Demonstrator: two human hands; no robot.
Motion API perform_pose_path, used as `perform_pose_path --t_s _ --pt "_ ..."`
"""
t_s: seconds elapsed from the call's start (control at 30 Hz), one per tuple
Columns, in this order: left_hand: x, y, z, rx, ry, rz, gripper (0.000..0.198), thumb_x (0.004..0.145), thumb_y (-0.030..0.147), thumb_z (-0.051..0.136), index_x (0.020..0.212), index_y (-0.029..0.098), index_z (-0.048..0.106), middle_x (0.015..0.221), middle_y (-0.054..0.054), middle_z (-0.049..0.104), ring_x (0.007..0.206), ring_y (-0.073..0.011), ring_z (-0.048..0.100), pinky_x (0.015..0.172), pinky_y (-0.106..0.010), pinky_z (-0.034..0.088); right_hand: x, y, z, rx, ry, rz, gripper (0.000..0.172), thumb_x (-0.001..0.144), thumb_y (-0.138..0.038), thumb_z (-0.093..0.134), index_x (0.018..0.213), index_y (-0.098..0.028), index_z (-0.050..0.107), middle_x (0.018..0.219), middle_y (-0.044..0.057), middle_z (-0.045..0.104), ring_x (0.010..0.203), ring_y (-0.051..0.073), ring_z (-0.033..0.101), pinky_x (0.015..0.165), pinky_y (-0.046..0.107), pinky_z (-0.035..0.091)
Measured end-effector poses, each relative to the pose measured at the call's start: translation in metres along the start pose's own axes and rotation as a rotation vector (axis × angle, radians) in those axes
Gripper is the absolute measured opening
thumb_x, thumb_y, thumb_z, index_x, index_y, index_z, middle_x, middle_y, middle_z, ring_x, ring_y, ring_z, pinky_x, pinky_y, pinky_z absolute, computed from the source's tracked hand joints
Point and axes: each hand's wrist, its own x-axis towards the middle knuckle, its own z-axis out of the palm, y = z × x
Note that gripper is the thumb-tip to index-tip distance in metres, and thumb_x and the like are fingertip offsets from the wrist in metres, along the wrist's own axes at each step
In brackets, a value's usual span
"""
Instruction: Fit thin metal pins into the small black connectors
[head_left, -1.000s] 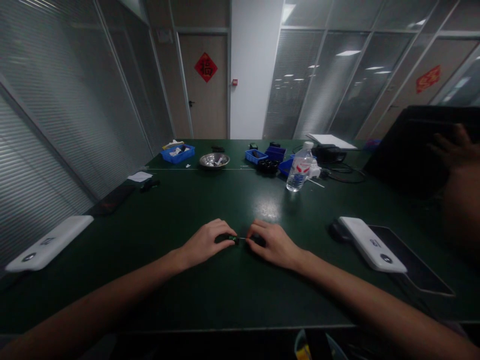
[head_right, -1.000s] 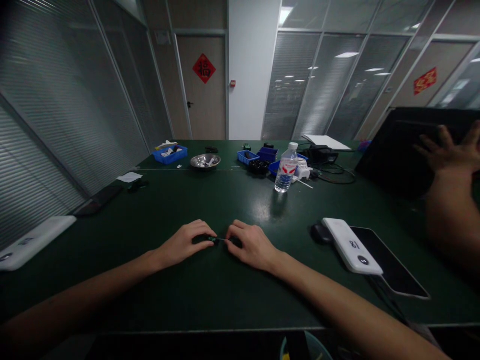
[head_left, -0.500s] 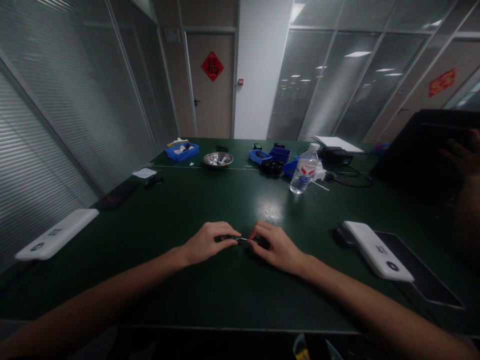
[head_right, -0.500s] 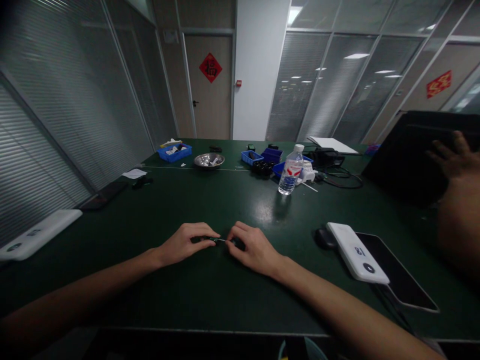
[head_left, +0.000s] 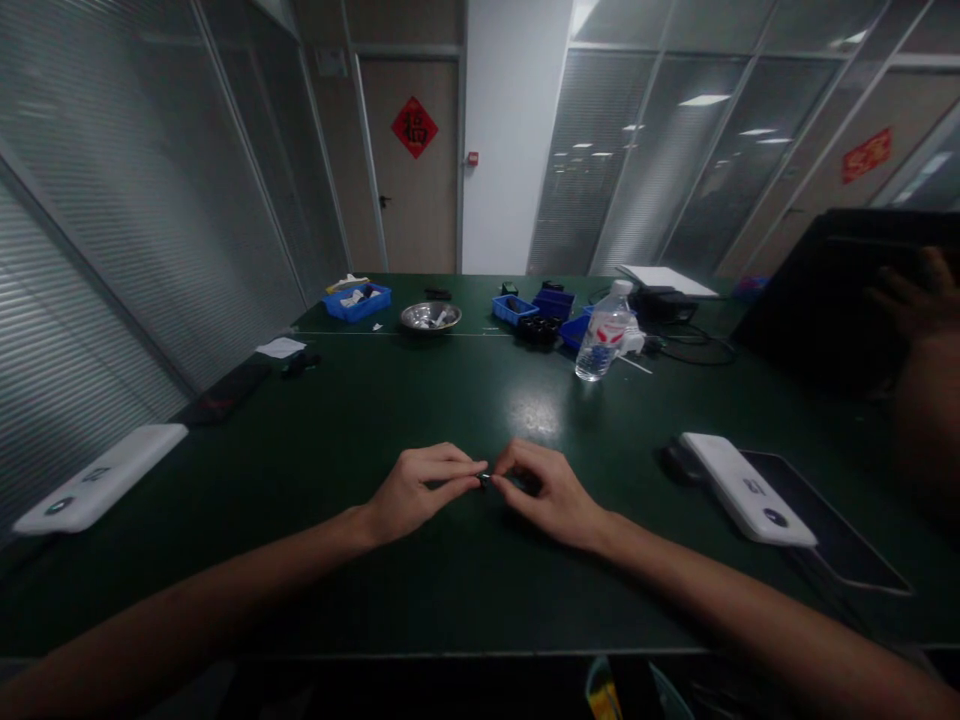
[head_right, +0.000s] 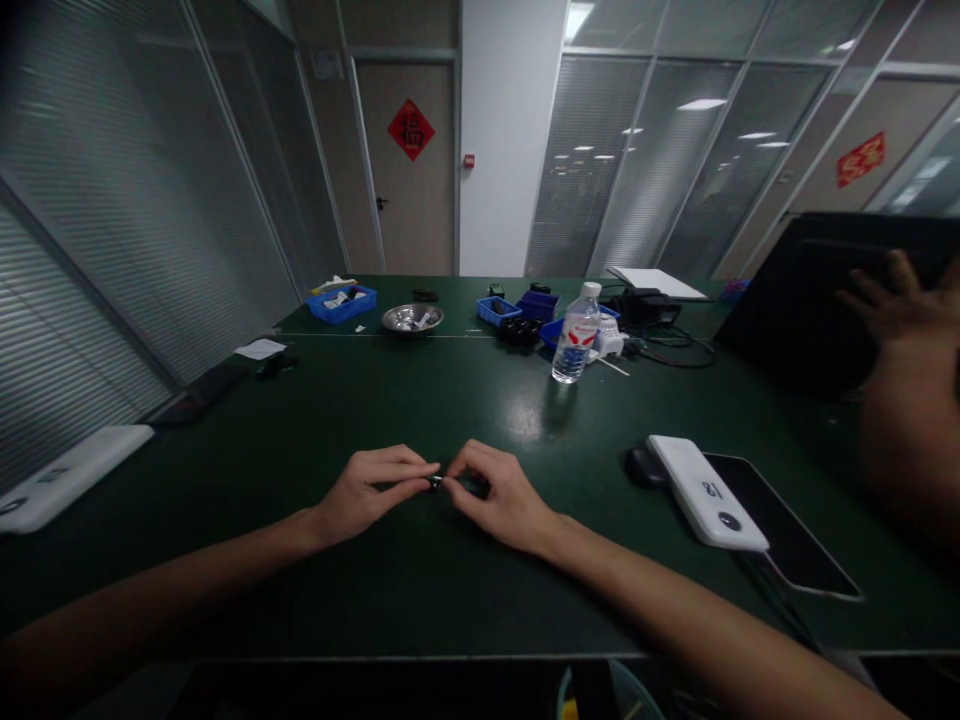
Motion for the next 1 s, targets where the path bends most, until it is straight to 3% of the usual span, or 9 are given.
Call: perform_pose_path --t_s 0.17,0.23,0.37,0.57,0.8,1.0 --pt "-0.0018 -0.0034 -0.0029 0.025 -0.152 -0.018 0.026 0.1 0.027 0.064 0.123 0.025 0.076 0.107 -0.008 0.075 0.095 -0.019 0.071 0.082 -0.032 0.058 -0.0017 -0.0024 0.0 -0.075 -0.125 -0.009 0.008 0.098 -0.025 0.06 0.097 -0.02 0.065 0.093 0.004 0.062 0.075 0.015 0.059 0.064 0.027 0.045" --pt "-0.0026 -0.0044 -0.0033 0.031 -0.163 -0.008 0.027 0.1 0.027 0.063 0.123 0.025 0.076 0.108 -0.008 0.075 0.096 -0.0192 0.071 0.083 -0.033 0.058 -0.0013 -0.0031 0.0002 -0.062 -0.125 0.001 0.007 0.098 -0.025 0.06 0.096 -0.02 0.065 0.092 0.003 0.063 0.075 0.015 0.059 0.064 0.026 0.045" --pt "-0.0021 -0.0011 -0.0024 -0.002 -0.058 0.025 0.027 0.1 0.025 0.064 0.123 0.022 0.076 0.107 -0.009 0.075 0.096 -0.019 0.071 0.084 -0.033 0.058 0.001 -0.0035 0.0009 0.05 -0.032 0.04 0.012 0.098 -0.028 0.061 0.091 -0.02 0.066 0.088 0.003 0.065 0.077 0.016 0.059 0.068 0.028 0.045" --pt "-0.0003 0.0034 0.0019 -0.058 0.047 0.045 0.028 0.097 0.022 0.067 0.123 0.021 0.076 0.107 -0.01 0.076 0.096 -0.0186 0.072 0.083 -0.031 0.058 0.0023 0.0006 0.0032 0.29 -0.031 0.165 0.025 0.1 -0.042 0.06 0.091 -0.019 0.065 0.086 0.003 0.067 0.075 0.016 0.059 0.064 0.027 0.047" --pt "0.0011 0.0008 0.0033 0.007 -0.019 -0.046 0.023 0.099 0.025 0.064 0.118 0.021 0.077 0.104 -0.008 0.074 0.094 -0.0185 0.07 0.083 -0.031 0.056 0.0031 -0.0003 -0.0019 0.008 -0.039 -0.018 0.012 0.099 -0.03 0.062 0.099 -0.02 0.067 0.092 0.004 0.066 0.077 0.016 0.06 0.067 0.028 0.046" --pt "0.0019 -0.0017 0.0028 0.085 -0.12 -0.101 0.023 0.1 0.025 0.063 0.119 0.023 0.077 0.109 -0.006 0.073 0.101 -0.019 0.067 0.09 -0.033 0.053 0.0014 0.004 -0.0004 -0.073 -0.068 -0.006 0.01 0.1 -0.029 0.061 0.104 -0.021 0.067 0.096 0.004 0.066 0.08 0.015 0.061 0.07 0.027 0.048"
